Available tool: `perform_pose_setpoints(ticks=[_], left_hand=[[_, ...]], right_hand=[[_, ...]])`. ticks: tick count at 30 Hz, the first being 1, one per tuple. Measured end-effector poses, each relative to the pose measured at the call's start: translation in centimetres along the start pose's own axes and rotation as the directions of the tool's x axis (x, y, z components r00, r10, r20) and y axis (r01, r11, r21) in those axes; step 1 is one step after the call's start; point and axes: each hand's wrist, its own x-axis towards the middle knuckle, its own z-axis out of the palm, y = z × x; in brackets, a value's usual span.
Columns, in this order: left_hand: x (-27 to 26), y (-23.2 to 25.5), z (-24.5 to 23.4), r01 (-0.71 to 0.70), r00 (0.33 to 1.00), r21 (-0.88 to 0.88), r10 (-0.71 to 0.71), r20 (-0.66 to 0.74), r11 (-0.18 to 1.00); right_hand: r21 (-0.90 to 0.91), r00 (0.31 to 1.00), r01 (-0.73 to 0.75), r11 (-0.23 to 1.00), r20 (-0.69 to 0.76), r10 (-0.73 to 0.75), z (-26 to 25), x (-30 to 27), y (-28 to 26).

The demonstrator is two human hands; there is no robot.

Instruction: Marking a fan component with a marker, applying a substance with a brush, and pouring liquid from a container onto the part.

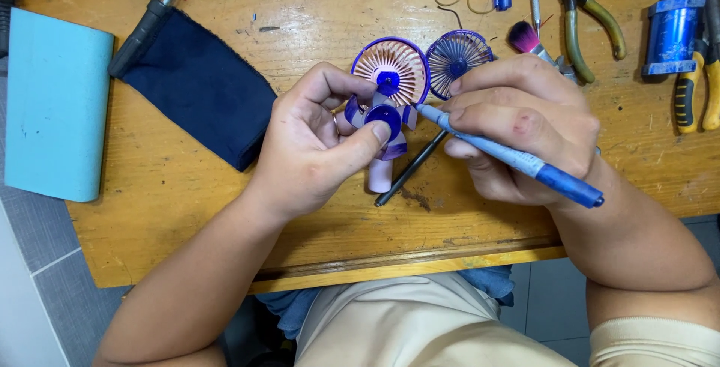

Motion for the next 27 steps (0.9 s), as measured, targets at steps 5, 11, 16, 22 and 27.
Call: perform_pose_setpoints(ticks=[5,11,16,22,27], left_hand=[[0.0,-0.1,0.0,0.005,1.0,-0.011,-0.005,0.0,1.0],[0.0,-0.2,0.0,-0.018,1.0,-0.015,0.018,0.008,1.0],[0.0,-0.4,-0.1,-0.054,0.998,-0.015,0.054,0.033,0.998],[0.0,-0.1,-0.1,0.019,1.0,-0.091,-0.017,0.024,0.996],[0.1,-1.3,-0.6,0.047,0.995,-0.01,-0.048,-0.085,0.999]], right_hand=[[0.011,1.0,-0.019,1.0,-0.007,0.02,-0.3,0.0,-0.4],[-0.004,1.0,0.024,1.0,-0.012,-0.024,0.0,-0.5,0.3],[0.004,0.998,0.066,0.998,-0.013,-0.066,0.1,0.3,-0.1],[-0.052,0.998,-0.016,0.999,-0.057,0.013,0.2,0.2,-0.6],[-0.06,0.998,-0.046,0.997,-0.056,0.043,0.2,0.0,-0.8]])
